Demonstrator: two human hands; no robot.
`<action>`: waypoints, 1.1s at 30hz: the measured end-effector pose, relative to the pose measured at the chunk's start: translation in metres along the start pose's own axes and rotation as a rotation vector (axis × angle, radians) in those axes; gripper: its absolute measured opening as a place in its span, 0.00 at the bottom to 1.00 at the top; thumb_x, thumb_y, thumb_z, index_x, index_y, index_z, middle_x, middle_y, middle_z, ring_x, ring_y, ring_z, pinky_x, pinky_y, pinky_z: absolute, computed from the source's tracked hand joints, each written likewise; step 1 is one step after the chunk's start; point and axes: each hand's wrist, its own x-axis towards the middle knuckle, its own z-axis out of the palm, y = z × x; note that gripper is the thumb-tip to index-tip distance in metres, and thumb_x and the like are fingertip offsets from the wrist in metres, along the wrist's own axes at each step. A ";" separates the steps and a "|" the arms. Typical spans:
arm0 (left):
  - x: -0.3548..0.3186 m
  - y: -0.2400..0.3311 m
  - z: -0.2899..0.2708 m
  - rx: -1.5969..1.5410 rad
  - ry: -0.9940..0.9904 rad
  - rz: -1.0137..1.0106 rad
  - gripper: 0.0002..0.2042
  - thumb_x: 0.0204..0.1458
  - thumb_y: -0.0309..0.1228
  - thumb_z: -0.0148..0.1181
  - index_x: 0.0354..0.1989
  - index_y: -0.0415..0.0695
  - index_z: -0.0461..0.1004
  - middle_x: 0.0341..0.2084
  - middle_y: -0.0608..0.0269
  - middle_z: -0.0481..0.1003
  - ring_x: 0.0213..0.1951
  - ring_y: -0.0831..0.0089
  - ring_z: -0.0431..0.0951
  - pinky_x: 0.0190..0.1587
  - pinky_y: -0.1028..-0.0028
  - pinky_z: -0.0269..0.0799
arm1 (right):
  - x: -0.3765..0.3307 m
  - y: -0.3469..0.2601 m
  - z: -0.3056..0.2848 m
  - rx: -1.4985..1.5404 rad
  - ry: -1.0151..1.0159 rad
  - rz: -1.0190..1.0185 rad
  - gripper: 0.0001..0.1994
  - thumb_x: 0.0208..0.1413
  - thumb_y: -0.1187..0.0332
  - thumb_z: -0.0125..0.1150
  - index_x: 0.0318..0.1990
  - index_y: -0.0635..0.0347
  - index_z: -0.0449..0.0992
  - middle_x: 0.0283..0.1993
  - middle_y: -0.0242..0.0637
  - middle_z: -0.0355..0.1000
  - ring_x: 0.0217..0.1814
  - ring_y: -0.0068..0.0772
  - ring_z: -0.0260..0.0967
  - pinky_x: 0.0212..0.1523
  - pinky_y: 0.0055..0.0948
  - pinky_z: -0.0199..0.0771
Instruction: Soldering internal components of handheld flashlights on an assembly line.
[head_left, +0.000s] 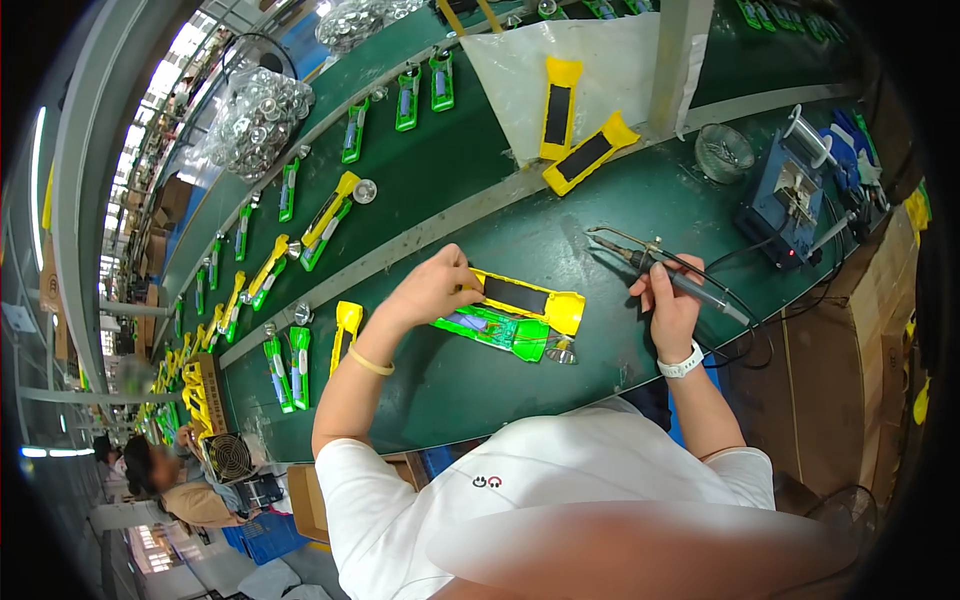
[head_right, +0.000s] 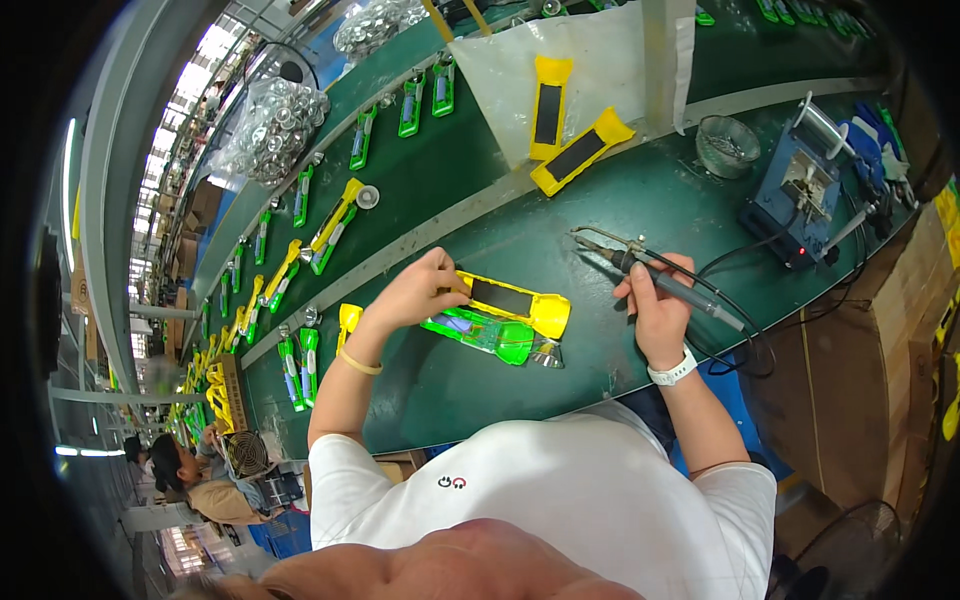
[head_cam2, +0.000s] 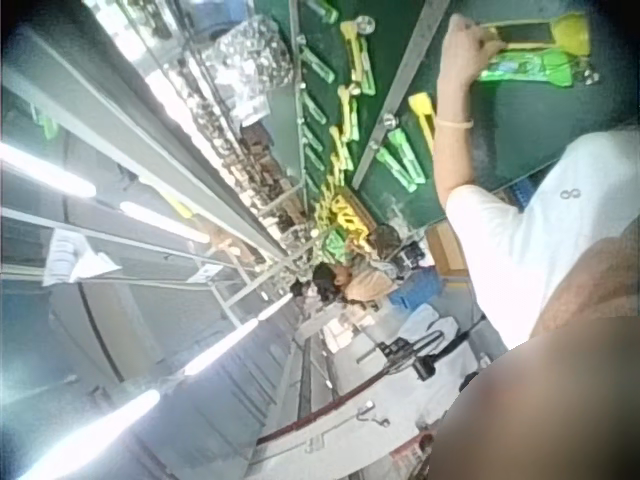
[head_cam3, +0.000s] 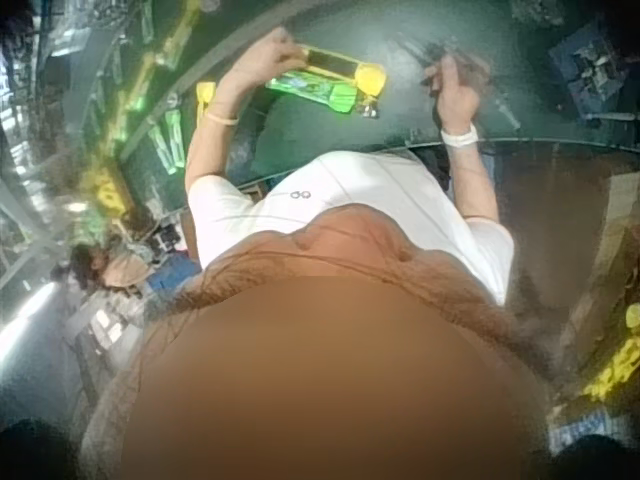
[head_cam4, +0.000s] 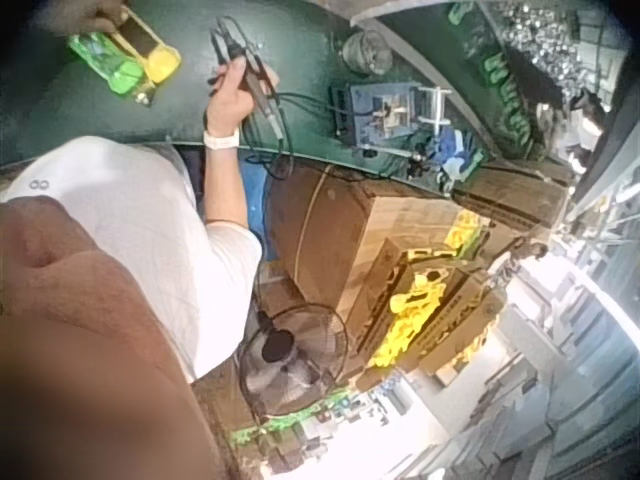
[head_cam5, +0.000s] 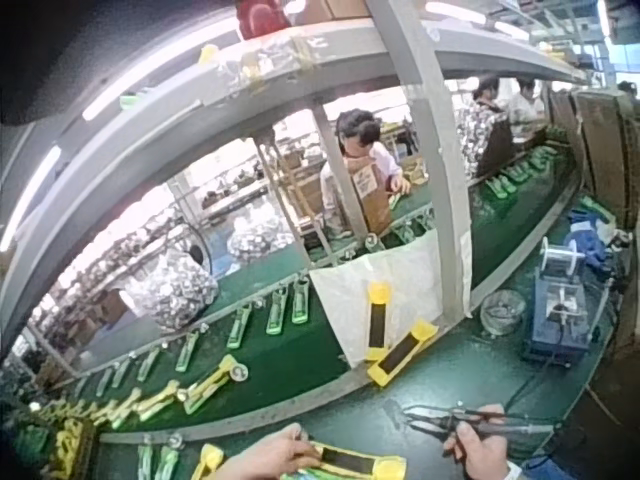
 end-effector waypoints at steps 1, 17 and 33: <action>0.001 0.002 -0.008 -0.125 0.015 -0.072 0.10 0.42 0.31 0.62 0.35 0.47 0.78 0.34 0.60 0.67 0.37 0.66 0.72 0.40 0.71 0.69 | 0.000 -0.001 0.000 -0.022 -0.011 -0.013 0.09 0.58 0.71 0.50 0.40 0.60 0.57 0.26 0.37 0.66 0.23 0.23 0.67 0.18 0.16 0.61; -0.052 0.008 0.043 -0.144 0.290 0.157 0.22 0.34 0.27 0.67 0.39 0.44 0.63 0.41 0.53 0.69 0.44 0.56 0.70 0.49 0.64 0.65 | 0.003 -0.002 -0.005 0.066 0.015 -0.038 0.09 0.58 0.70 0.50 0.43 0.57 0.58 0.30 0.34 0.63 0.22 0.26 0.68 0.18 0.17 0.60; 0.105 -0.187 -0.134 -0.607 -0.024 -0.563 0.21 0.41 0.31 0.66 0.44 0.45 0.65 0.46 0.62 0.68 0.48 0.73 0.68 0.48 0.74 0.65 | 0.006 0.000 -0.010 -0.045 0.027 -0.079 0.14 0.57 0.64 0.52 0.43 0.59 0.57 0.27 0.38 0.66 0.21 0.26 0.68 0.17 0.17 0.59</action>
